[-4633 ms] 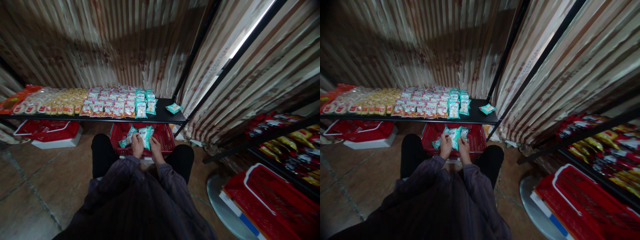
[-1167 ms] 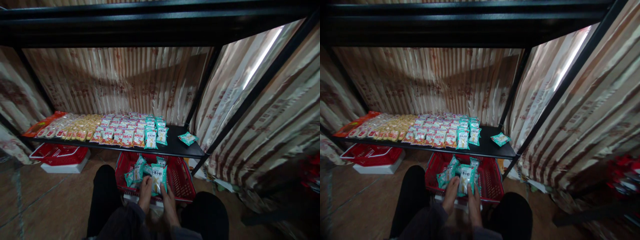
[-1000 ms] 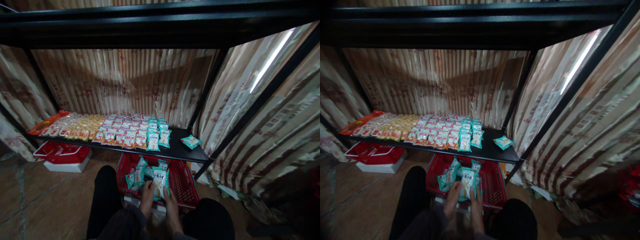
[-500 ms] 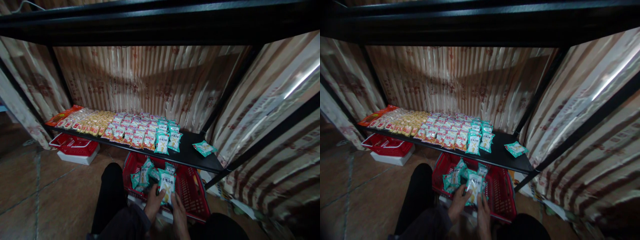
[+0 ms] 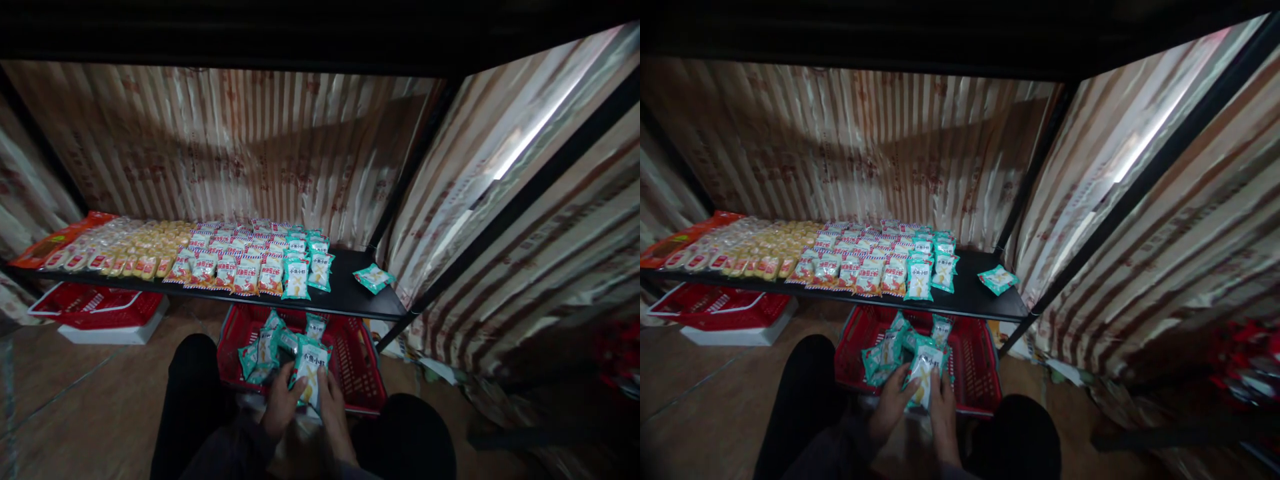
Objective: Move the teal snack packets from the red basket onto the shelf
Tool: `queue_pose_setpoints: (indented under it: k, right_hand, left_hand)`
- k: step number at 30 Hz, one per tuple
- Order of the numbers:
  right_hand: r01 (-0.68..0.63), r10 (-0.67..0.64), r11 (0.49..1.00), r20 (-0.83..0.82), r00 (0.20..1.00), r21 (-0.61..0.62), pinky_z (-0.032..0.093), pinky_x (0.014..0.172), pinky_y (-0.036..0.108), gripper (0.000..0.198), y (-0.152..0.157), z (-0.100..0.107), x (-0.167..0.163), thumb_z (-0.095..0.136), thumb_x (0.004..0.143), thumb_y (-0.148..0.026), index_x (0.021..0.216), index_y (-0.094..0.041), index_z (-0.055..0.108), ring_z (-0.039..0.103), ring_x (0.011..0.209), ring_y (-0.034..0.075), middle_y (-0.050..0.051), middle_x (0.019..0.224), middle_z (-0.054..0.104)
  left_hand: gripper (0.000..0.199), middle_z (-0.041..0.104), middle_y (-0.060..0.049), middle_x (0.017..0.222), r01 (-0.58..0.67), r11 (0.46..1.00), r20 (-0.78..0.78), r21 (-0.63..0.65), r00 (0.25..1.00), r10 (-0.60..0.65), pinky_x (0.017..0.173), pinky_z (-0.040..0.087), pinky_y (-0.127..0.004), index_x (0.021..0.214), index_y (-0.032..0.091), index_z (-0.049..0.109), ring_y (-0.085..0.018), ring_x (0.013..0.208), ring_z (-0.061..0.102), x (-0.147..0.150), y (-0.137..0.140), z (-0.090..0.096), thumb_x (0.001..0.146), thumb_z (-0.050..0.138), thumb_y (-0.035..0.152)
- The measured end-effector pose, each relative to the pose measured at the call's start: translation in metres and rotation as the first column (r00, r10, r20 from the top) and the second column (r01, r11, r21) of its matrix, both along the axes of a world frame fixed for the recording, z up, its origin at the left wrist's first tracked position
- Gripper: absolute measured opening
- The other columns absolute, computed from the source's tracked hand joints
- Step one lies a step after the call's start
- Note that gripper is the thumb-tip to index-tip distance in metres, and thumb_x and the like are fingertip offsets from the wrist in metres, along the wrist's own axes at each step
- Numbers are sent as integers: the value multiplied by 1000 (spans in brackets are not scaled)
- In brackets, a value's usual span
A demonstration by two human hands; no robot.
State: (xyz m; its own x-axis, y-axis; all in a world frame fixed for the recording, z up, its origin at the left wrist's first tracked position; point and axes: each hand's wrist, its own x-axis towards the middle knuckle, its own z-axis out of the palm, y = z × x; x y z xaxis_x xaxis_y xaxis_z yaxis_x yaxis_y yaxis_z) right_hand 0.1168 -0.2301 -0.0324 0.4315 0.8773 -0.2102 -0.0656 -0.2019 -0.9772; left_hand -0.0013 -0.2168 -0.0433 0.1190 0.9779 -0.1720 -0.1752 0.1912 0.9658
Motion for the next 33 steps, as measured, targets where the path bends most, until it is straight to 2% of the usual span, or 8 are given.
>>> queue_pose_setpoints:
  k: [3,7,13,16,18,21,28,33]
  right_hand:
    - [8,-8,1000,30,1000,-27,54,66,33,70,-2,2,-1,55,64,-80,91,-17,72,69,77,27,9,84,75]
    - [18,-11,999,146,989,-47,54,69,34,71,-3,12,-2,47,71,-79,93,-16,70,69,80,27,12,88,75]
    - [-40,65,996,327,943,-83,51,70,32,68,-2,22,0,34,80,-75,91,-18,68,69,79,25,12,85,74]
    - [-68,94,994,363,927,-84,51,69,31,66,-2,23,1,30,84,-71,94,-18,68,69,77,24,11,83,74]
    - [-54,78,996,401,913,-71,51,72,31,65,-3,21,1,29,86,-68,98,-17,67,69,81,24,13,89,74]
    - [-7,36,998,460,887,-64,51,77,32,65,-3,18,2,29,87,-65,103,-15,67,69,88,26,15,96,74]
    - [10,55,991,461,886,-136,51,75,35,76,5,16,9,26,86,-67,118,-9,63,70,87,29,18,96,74]
    - [1,29,997,395,918,-76,52,78,33,84,17,26,20,29,83,-72,131,-7,55,69,95,28,19,105,72]
  left_hand:
    - [66,71,-14,107,-10,999,31,-33,999,11,88,52,-38,108,14,62,-27,98,66,1,2,3,62,74,61]
    - [69,72,-14,104,-14,998,80,-64,997,19,84,54,-38,106,13,63,-27,93,68,2,1,13,59,76,62]
    - [65,73,-14,101,-46,995,67,-86,996,52,82,55,-37,101,14,64,-27,92,69,2,-2,26,58,78,60]
    - [66,73,-15,100,-72,991,71,-113,994,81,81,55,-38,99,13,64,-28,91,69,3,-2,29,54,79,60]
    - [69,72,-16,102,-86,988,72,-131,993,96,81,55,-38,99,13,64,-29,93,69,4,-2,29,51,80,60]
    - [68,72,-16,105,-87,990,34,-107,995,91,83,55,-36,102,13,65,-29,97,68,6,-3,28,54,78,60]
    - [65,72,-15,107,-97,994,-73,-45,993,94,86,54,-36,107,12,65,-29,100,67,10,6,24,60,74,56]
    - [69,71,-14,110,-47,998,-39,-48,998,46,86,54,-37,112,11,63,-30,101,67,14,20,33,61,74,57]
